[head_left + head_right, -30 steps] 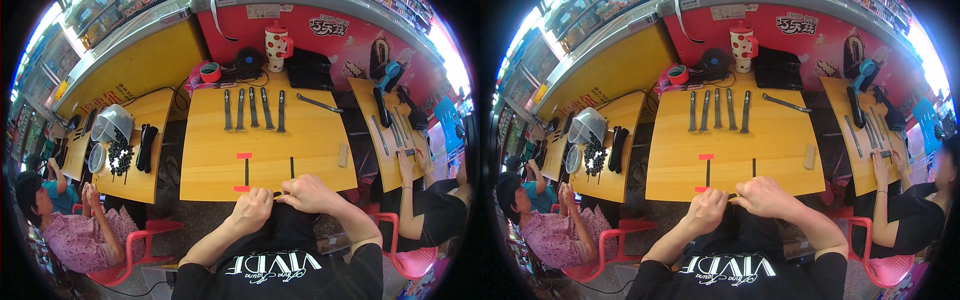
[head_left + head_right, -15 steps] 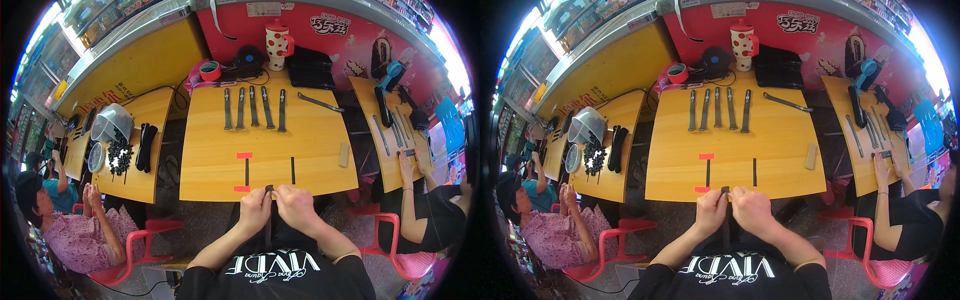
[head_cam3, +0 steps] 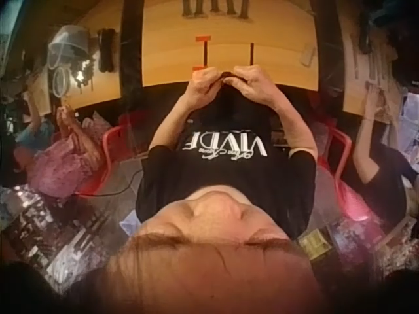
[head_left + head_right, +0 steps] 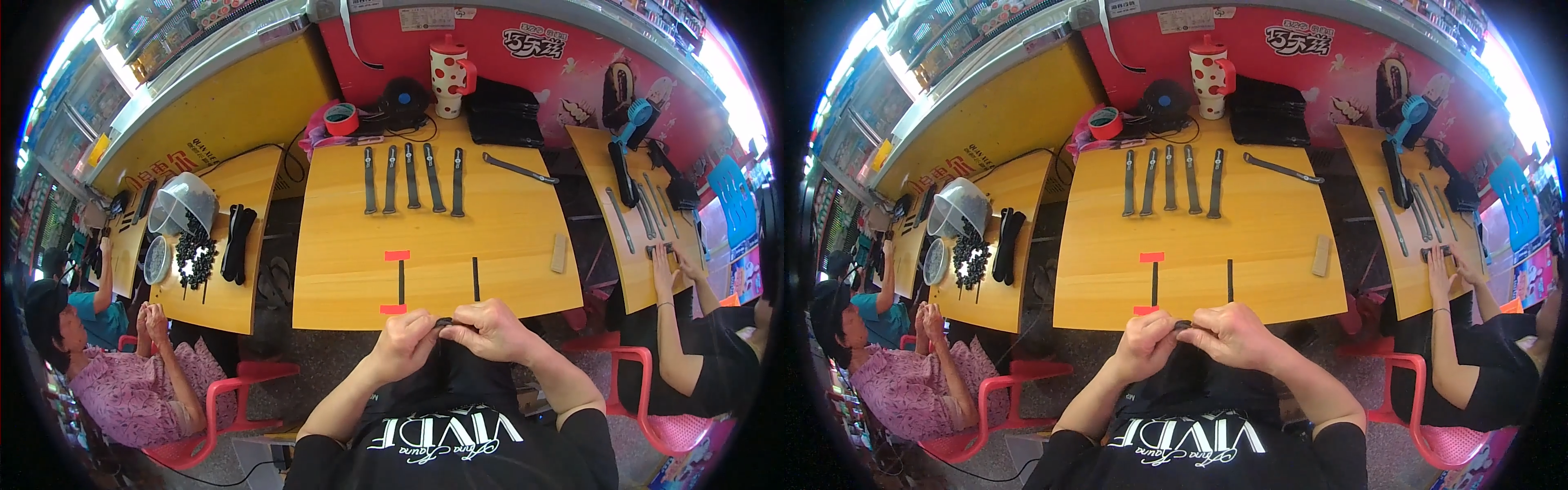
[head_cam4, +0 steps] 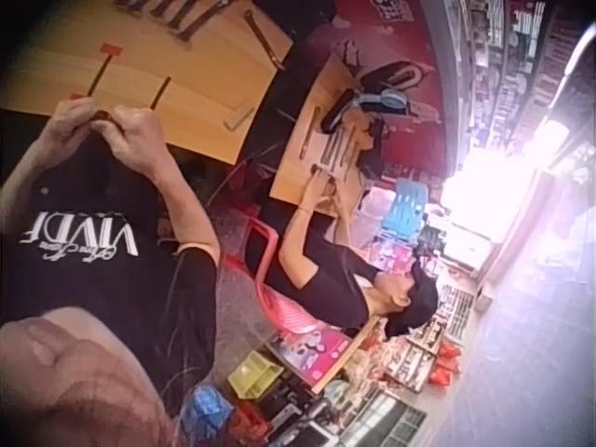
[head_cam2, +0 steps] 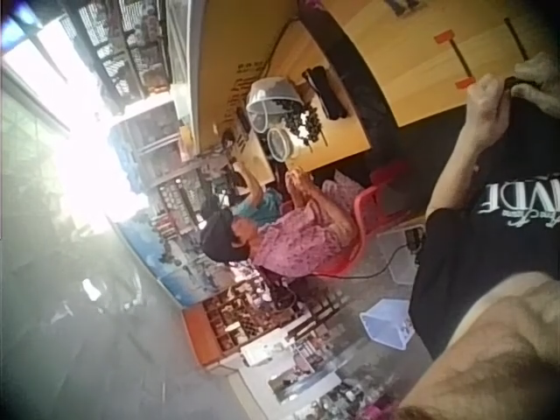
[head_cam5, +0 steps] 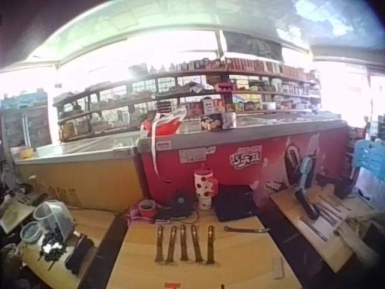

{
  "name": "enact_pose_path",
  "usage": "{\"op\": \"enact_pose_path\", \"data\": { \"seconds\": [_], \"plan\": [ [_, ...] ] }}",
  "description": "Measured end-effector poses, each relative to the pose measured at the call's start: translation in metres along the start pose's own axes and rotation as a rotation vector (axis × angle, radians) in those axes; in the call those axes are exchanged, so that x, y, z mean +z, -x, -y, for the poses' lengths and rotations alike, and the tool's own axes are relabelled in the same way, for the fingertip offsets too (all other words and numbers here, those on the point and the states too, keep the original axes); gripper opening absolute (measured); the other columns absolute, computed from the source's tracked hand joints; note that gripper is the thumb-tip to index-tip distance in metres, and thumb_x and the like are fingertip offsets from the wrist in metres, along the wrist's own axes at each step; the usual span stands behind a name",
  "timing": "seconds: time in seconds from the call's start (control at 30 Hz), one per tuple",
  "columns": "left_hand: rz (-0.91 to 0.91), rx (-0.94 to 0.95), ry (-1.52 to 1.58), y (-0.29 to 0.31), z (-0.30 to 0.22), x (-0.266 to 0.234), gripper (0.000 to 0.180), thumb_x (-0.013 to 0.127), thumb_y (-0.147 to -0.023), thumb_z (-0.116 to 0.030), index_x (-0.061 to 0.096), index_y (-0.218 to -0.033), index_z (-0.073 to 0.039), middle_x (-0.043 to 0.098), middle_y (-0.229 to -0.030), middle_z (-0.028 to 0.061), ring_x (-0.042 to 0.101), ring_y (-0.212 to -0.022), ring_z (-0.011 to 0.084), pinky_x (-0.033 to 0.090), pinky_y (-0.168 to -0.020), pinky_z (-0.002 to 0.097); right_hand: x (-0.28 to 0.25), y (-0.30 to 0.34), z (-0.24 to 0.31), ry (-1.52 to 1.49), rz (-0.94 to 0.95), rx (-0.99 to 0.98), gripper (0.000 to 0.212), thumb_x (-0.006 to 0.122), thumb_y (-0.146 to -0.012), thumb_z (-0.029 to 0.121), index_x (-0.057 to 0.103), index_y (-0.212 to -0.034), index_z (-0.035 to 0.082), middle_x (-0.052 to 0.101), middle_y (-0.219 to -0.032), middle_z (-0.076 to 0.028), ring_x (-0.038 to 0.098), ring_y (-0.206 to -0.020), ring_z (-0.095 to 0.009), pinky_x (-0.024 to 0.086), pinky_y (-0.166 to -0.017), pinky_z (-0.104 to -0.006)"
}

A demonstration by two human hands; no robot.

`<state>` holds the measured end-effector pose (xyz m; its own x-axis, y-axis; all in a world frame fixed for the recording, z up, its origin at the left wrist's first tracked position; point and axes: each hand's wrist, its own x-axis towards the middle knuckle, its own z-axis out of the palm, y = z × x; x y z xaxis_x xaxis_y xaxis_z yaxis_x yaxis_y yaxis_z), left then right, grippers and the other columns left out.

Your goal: Manually assembling plastic or rubber straps by inserting fasteners/buckles into pre-cut slots.

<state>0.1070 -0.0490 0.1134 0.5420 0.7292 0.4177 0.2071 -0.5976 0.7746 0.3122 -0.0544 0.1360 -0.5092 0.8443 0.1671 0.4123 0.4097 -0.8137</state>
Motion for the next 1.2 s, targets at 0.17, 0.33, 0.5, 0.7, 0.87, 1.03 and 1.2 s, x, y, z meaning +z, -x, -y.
{"op": "enact_pose_path", "data": {
  "seconds": [0.17, 0.33, 0.5, 0.7, 0.87, 1.03, 1.2],
  "plan": [
    [-0.19, -0.004, -0.648, -0.001, -0.013, 0.019, 0.022, 0.063, -0.073, 0.002, 0.059, -0.094, 0.003, 0.054, -0.071, 0.0134, 0.057, -0.06, 0.0309, 0.049, -0.053, 0.0397, 0.016, 0.002, 0.012, 0.554, -0.217, -0.095, 0.014, 0.062, -0.083, 0.014, 0.055, -0.075, 0.005, 0.055, -0.065, -0.011, 0.057, -0.055, -0.028, 0.045, -0.049, -0.035],
    [-0.26, -0.223, -0.344, 0.003, 0.005, 0.032, 0.011, 0.064, -0.078, 0.0, 0.06, -0.089, 0.002, 0.054, -0.069, 0.0156, 0.057, -0.059, 0.0309, 0.045, -0.052, 0.0366, 0.039, 0.001, 0.003, 0.868, -0.325, -0.097, 0.013, 0.061, -0.082, 0.016, 0.055, -0.074, 0.008, 0.052, -0.066, -0.007, 0.056, -0.051, -0.019, 0.044, -0.046, -0.0299],
    [-0.255, -0.346, 0.039, 0.002, -0.001, 0.029, 0.004, 0.063, -0.083, -0.001, 0.061, -0.084, 0.001, 0.054, -0.066, 0.0171, 0.058, -0.06, 0.0319, 0.042, -0.052, 0.0351, 0.024, 0.001, 0.004, 0.436, -0.267, 0.019, 0.023, 0.063, -0.086, 0.021, 0.055, -0.071, 0.006, 0.058, -0.065, -0.013, 0.059, -0.057, -0.031, 0.046, -0.05, -0.0389],
    [-0.165, -0.034, -0.26, 0.001, -0.002, 0.016, 0.012, 0.06, -0.08, 0.002, 0.061, -0.092, 0.004, 0.055, -0.073, 0.0157, 0.058, -0.064, 0.0294, 0.046, -0.053, 0.0359, -0.002, -0.001, 0.005, 0.271, -0.063, 0.028, 0.024, 0.063, -0.087, 0.021, 0.056, -0.073, 0.003, 0.062, -0.07, -0.016, 0.062, -0.063, -0.034, 0.047, -0.054, -0.0432],
    [0.196, 0.075, -0.853, -0.001, -0.017, 0.013, 0.025, 0.06, -0.071, 0.0, 0.058, -0.095, 0.005, 0.052, -0.075, 0.0142, 0.057, -0.067, 0.0274, 0.048, -0.052, 0.0369, -0.007, -0.004, 0.007, 0.571, 0.094, -0.043, 0.014, 0.061, -0.082, 0.015, 0.058, -0.076, 0.002, 0.063, -0.07, -0.016, 0.063, -0.064, -0.033, 0.05, -0.055, -0.0412],
    [0.029, -0.017, -0.768, 0.004, -0.007, 0.025, 0.02, 0.059, -0.075, -0.002, 0.059, -0.094, 0.006, 0.053, -0.073, 0.0146, 0.058, -0.065, 0.0283, 0.048, -0.05, 0.0365, 0.002, -0.005, 0.009, 0.693, 0.112, -0.065, 0.007, 0.059, -0.075, 0.01, 0.06, -0.077, 0.003, 0.062, -0.069, -0.015, 0.064, -0.062, -0.03, 0.051, -0.054, -0.0388],
    [-0.306, -0.139, -0.366, 0.008, 0.005, 0.046, 0.006, 0.058, -0.083, 0.001, 0.059, -0.086, 0.006, 0.057, -0.069, 0.0181, 0.059, -0.059, 0.032, 0.047, -0.05, 0.0359, 0.036, 0.006, 0.008, 0.817, -0.192, -0.001, 0.006, 0.06, -0.075, 0.012, 0.059, -0.075, 0.006, 0.059, -0.066, -0.011, 0.062, -0.057, -0.025, 0.049, -0.049, -0.0337]
  ]
}}
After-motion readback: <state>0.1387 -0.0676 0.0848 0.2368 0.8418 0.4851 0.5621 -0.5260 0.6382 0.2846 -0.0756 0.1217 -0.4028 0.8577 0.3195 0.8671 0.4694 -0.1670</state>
